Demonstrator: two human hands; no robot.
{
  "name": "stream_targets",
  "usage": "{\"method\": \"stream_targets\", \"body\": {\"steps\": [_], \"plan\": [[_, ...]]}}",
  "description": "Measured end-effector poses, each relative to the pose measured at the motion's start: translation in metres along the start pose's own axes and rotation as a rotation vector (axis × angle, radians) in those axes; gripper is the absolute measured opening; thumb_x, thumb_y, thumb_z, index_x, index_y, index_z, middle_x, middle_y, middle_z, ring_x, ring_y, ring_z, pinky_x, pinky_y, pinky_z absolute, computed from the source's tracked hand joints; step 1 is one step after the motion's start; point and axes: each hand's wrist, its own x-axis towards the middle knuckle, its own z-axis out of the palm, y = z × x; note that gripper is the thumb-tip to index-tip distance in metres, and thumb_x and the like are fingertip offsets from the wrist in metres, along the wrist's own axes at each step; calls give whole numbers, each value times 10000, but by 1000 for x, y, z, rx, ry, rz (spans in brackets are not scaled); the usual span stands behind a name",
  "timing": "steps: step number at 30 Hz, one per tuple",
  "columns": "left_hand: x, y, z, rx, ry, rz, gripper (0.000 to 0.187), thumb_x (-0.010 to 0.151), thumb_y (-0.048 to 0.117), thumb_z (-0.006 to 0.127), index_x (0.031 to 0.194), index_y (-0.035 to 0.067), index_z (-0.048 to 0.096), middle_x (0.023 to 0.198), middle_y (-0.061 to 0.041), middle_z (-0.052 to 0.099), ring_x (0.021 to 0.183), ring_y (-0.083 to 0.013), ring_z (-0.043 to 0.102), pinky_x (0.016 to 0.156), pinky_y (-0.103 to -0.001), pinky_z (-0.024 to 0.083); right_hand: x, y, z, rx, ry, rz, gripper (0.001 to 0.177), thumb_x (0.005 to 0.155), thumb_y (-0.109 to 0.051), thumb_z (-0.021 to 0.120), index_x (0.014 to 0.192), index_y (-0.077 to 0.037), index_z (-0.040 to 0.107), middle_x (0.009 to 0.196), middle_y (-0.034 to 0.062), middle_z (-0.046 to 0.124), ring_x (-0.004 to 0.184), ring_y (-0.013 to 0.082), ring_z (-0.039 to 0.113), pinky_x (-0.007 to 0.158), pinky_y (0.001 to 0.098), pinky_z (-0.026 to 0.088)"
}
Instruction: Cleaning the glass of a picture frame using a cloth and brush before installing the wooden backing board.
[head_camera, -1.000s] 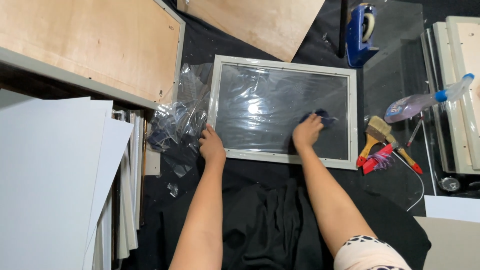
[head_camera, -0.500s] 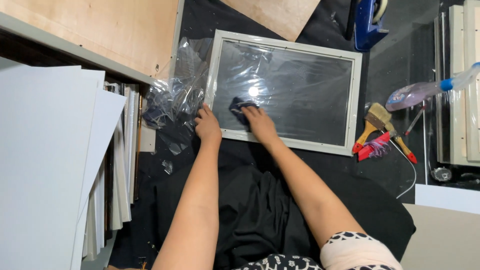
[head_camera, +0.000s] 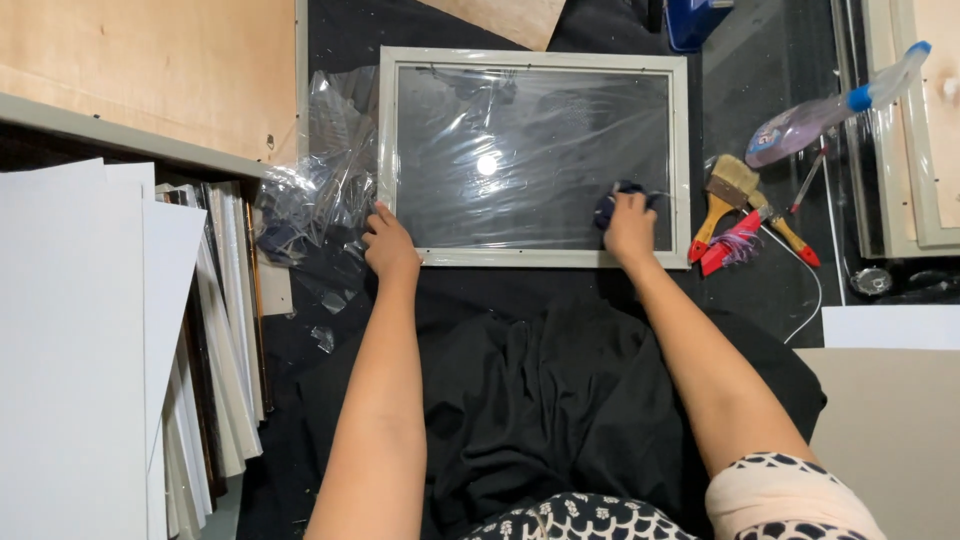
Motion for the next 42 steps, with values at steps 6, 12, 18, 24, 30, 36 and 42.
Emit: {"method": "stream_targets", "body": {"steps": [6,12,18,24,30,36,42], "plan": [[-5,1,-6,2,-27,-10,1250,703,179,946,1601,-42,106,1373,-264,381,1178,-452,523,798,-622,599,-30,-171,-16,115,15,-401,437,872,73,623,1299,-12,590,1244,225,551,1012,487,633,740,488,614],[3,-1,1,12,-23,-2,1275,681,182,961,1603,-31,106,1387,-248,365,1176,-458,513,800,-647,592,-40,-273,9,166,188,-656,371,935,-13,610,1299,-88,601,1164,151,567,953,373,638,640,398,641],[12,-8,9,22,-48,8,1290,692,201,954,1610,-26,77,1410,-254,348,1219,-508,487,859,-686,554,-43,-220,-30,177,127,-808,288,941,-54,624,1199,-181,617,1175,84,558,1013,321,608,778,391,629],[11,-11,14,5,-38,8,1267,701,176,948,1608,-30,88,1422,-285,340,1269,-547,455,885,-705,532,-31,-85,-50,135,-33,-649,295,908,-26,631,1152,-188,601,1152,92,563,1056,370,631,879,427,591],[-7,-5,-2,-18,-26,9,1157,767,148,901,1599,-51,123,1435,-302,340,1284,-540,451,907,-695,533,18,84,-26,15,-128,-262,380,806,-35,687,1149,-187,629,1214,131,588,1053,448,667,930,512,567],[-5,-5,-1,22,-8,18,1119,786,120,894,1593,-63,141,1426,-318,347,1277,-543,460,896,-686,542,5,217,-46,27,95,189,367,855,-149,679,1201,-272,685,1202,98,554,1071,449,622,923,522,528],[-9,0,-6,30,-14,4,1117,789,133,890,1589,-74,138,1434,-335,343,1288,-555,448,911,-692,536,-5,152,-88,141,113,425,325,940,-211,577,1235,-110,671,1185,209,589,1131,470,555,932,606,492]]}}
